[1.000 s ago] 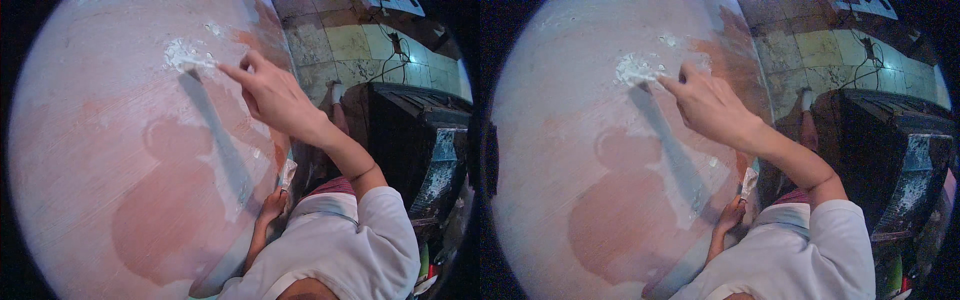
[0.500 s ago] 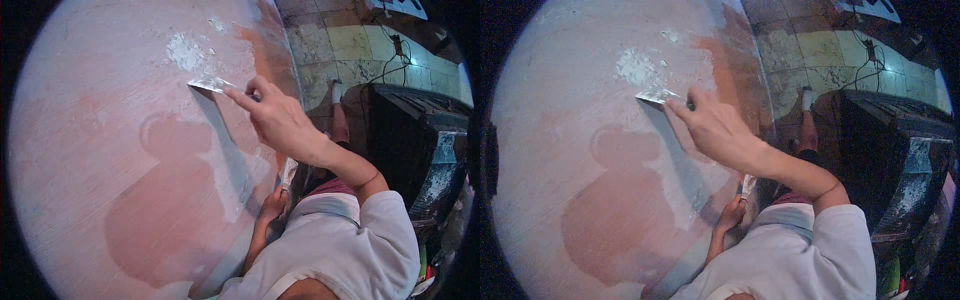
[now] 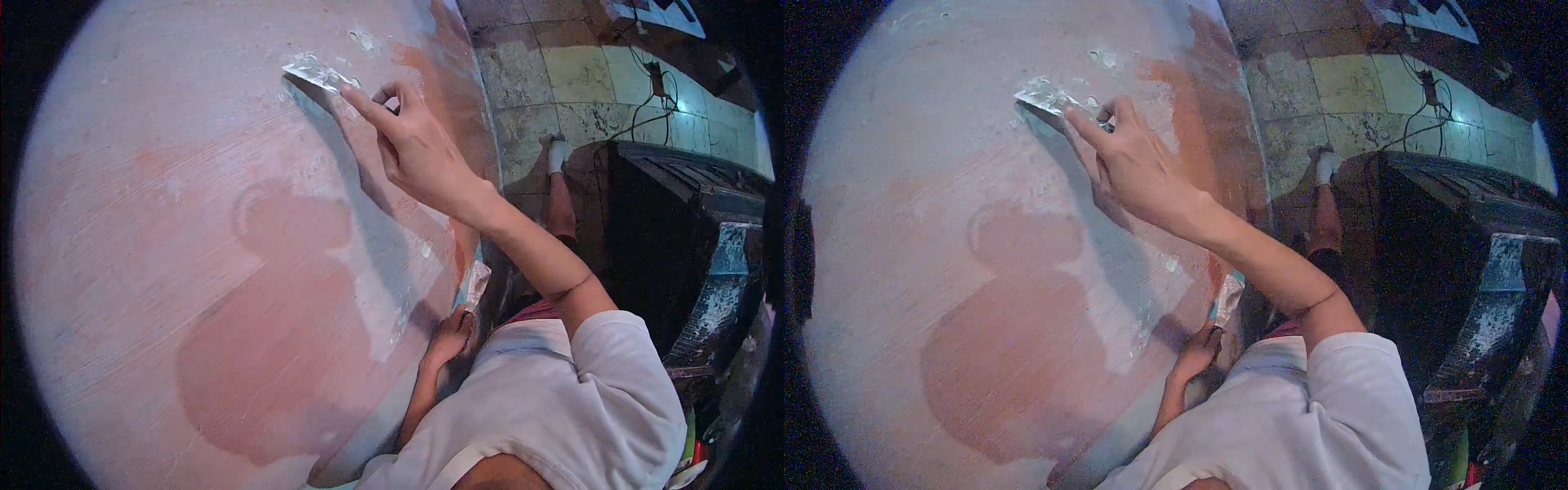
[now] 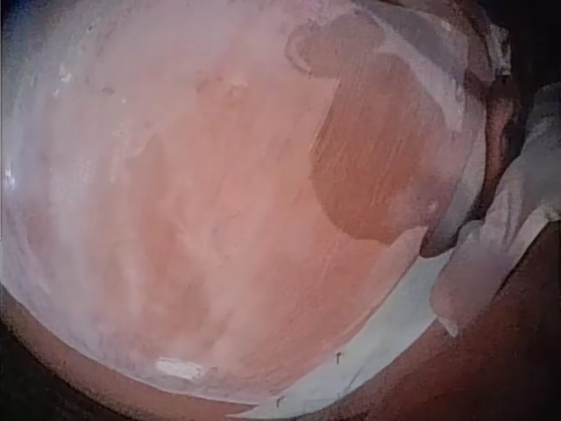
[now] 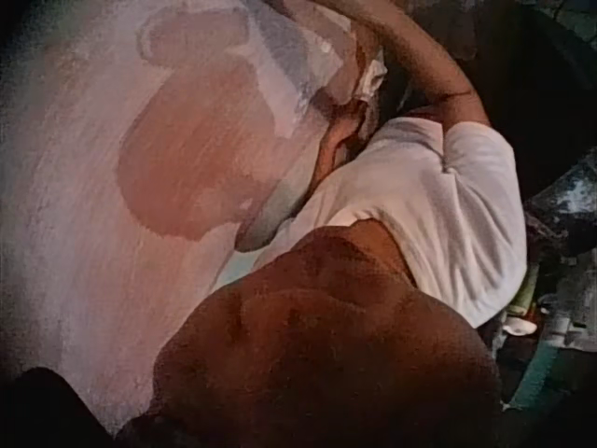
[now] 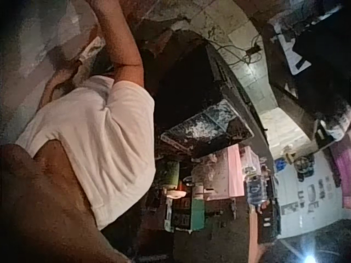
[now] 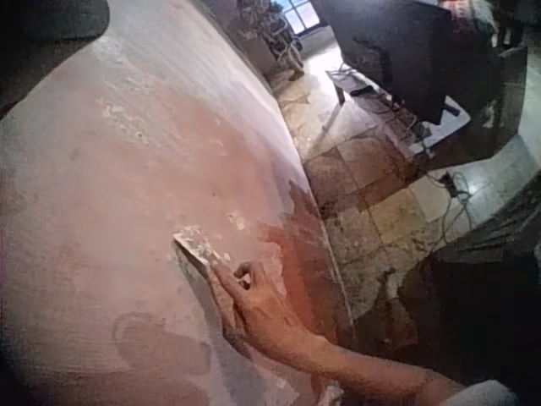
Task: The person applies patching compound to holes and cracks in a wall using two putty knives, smoothing the filler over the damaged areas.
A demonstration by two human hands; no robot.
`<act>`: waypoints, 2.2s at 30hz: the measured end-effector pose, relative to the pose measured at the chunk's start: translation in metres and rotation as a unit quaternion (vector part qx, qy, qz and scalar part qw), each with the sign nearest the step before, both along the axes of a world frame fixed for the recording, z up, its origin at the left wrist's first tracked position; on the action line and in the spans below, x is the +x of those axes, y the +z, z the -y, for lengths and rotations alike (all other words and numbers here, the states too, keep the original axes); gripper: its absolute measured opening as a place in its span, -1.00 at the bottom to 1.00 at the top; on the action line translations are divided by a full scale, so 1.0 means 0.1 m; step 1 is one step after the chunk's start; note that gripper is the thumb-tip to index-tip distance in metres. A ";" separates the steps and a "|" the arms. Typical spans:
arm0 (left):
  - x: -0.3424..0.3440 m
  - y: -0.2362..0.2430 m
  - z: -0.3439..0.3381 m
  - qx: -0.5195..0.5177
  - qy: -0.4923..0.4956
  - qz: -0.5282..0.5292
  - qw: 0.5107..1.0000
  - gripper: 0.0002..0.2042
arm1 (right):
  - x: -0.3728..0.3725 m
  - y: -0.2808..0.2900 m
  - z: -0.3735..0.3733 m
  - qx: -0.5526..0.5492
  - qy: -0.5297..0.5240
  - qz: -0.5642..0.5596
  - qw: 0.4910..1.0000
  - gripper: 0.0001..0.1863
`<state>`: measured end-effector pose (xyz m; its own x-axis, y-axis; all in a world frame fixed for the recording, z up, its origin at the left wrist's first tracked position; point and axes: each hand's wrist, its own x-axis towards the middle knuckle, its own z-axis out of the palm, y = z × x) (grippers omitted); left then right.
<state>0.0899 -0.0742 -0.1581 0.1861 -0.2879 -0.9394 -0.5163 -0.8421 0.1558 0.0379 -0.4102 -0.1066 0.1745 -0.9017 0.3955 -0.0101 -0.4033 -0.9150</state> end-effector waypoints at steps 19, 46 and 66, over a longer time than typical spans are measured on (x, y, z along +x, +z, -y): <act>-0.03 0.02 0.08 -0.003 0.025 -0.022 0.999 -0.70 | -0.24 -0.08 0.06 0.043 0.044 0.049 0.997 -0.45; -0.02 -0.06 -0.01 -0.088 -0.030 0.014 0.996 -0.68 | -0.16 -0.16 0.36 -0.092 0.044 0.025 0.994 -0.39; -0.09 0.09 0.20 -0.037 0.009 -0.028 0.999 -0.62 | -0.04 -0.32 0.31 -0.055 0.035 0.001 0.998 -0.43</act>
<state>0.0806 -0.0938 -0.1486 0.1400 -0.3532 -0.9250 -0.4893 -0.8368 0.2454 0.0341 -0.4412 -0.1386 0.2343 -0.8387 0.4916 0.0222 -0.5009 -0.8652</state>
